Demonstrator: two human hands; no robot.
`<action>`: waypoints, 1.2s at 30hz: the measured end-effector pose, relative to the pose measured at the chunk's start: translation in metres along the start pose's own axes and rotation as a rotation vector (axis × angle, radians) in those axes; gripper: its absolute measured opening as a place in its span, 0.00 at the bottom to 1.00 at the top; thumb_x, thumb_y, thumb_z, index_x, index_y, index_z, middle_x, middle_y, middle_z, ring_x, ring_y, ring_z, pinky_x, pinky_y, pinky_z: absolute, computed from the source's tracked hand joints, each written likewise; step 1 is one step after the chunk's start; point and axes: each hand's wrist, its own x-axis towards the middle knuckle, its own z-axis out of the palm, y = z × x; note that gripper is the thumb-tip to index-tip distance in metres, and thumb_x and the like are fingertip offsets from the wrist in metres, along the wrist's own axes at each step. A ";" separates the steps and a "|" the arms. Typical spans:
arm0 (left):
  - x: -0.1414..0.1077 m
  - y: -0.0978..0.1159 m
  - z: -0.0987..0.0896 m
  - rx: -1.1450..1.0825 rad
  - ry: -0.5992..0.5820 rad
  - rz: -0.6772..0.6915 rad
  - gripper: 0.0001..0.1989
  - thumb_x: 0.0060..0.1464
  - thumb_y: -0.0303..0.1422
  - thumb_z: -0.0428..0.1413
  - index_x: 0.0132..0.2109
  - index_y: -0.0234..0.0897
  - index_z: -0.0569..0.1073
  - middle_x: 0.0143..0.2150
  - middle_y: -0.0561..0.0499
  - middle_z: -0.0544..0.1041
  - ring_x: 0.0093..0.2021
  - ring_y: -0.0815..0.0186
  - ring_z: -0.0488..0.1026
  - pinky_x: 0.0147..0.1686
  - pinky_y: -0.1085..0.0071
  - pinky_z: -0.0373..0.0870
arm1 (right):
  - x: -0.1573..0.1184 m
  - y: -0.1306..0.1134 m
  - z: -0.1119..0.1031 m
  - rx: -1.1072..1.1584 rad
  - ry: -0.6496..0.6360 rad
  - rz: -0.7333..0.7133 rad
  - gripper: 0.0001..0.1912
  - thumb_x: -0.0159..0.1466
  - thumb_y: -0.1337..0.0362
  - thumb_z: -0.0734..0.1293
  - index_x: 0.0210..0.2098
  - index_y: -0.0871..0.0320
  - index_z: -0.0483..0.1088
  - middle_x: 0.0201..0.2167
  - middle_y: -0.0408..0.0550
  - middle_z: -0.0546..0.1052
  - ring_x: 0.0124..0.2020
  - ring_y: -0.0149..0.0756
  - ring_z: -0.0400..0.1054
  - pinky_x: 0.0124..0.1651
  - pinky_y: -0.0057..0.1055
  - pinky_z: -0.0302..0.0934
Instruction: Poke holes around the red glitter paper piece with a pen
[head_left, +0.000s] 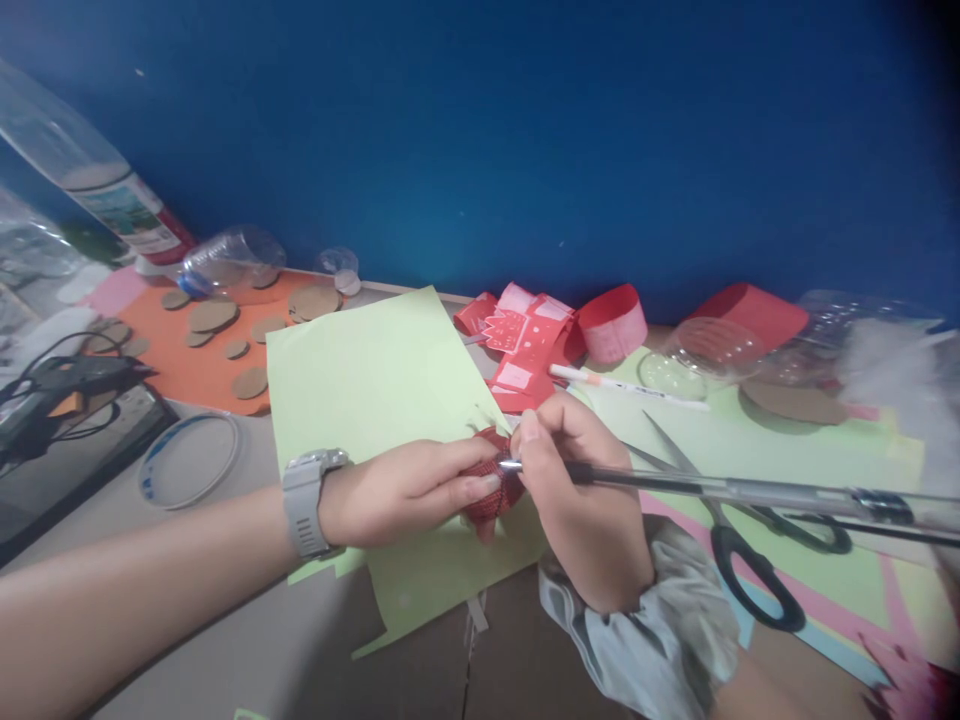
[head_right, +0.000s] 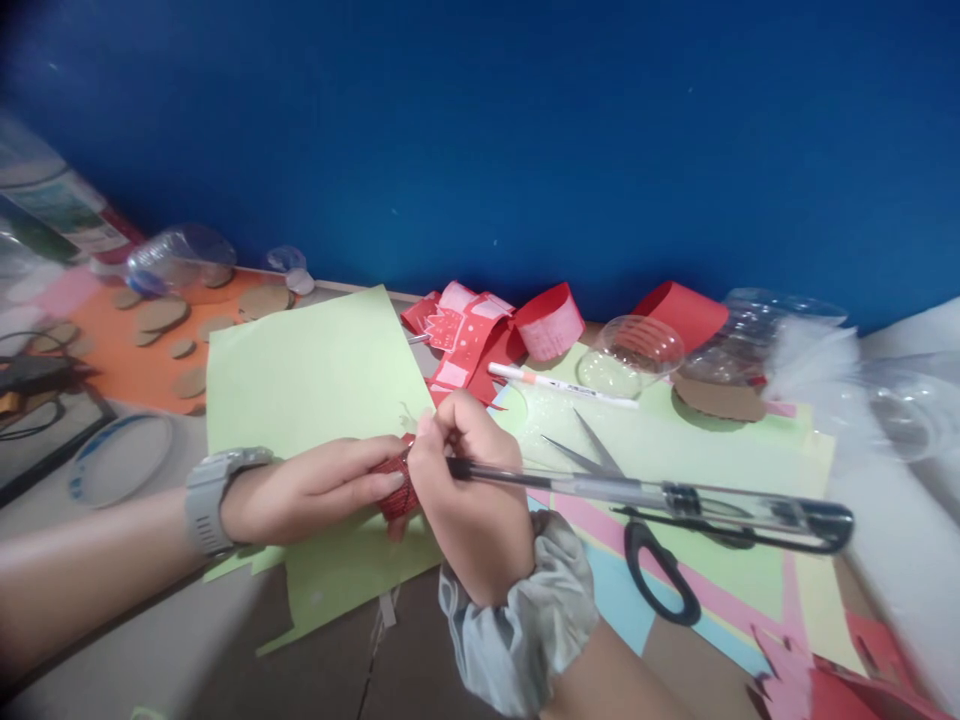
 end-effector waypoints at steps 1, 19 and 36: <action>0.000 0.000 0.000 -0.002 -0.001 0.000 0.13 0.68 0.35 0.41 0.45 0.33 0.66 0.36 0.47 0.76 0.37 0.67 0.73 0.39 0.72 0.67 | 0.000 0.000 0.000 0.002 -0.002 0.000 0.14 0.65 0.68 0.59 0.22 0.56 0.55 0.18 0.36 0.58 0.20 0.26 0.52 0.24 0.24 0.51; -0.001 0.002 -0.001 0.041 -0.023 0.003 0.15 0.68 0.38 0.39 0.43 0.34 0.66 0.37 0.47 0.77 0.38 0.66 0.74 0.42 0.71 0.68 | -0.001 0.001 0.000 0.001 -0.005 0.021 0.15 0.66 0.66 0.58 0.22 0.56 0.54 0.18 0.36 0.57 0.20 0.26 0.50 0.23 0.24 0.50; -0.001 0.002 -0.002 0.064 -0.017 0.006 0.14 0.68 0.37 0.39 0.42 0.34 0.65 0.36 0.47 0.77 0.38 0.66 0.73 0.42 0.71 0.67 | 0.000 0.003 0.000 -0.011 -0.015 0.040 0.15 0.66 0.64 0.58 0.23 0.56 0.54 0.18 0.37 0.58 0.20 0.27 0.52 0.24 0.24 0.51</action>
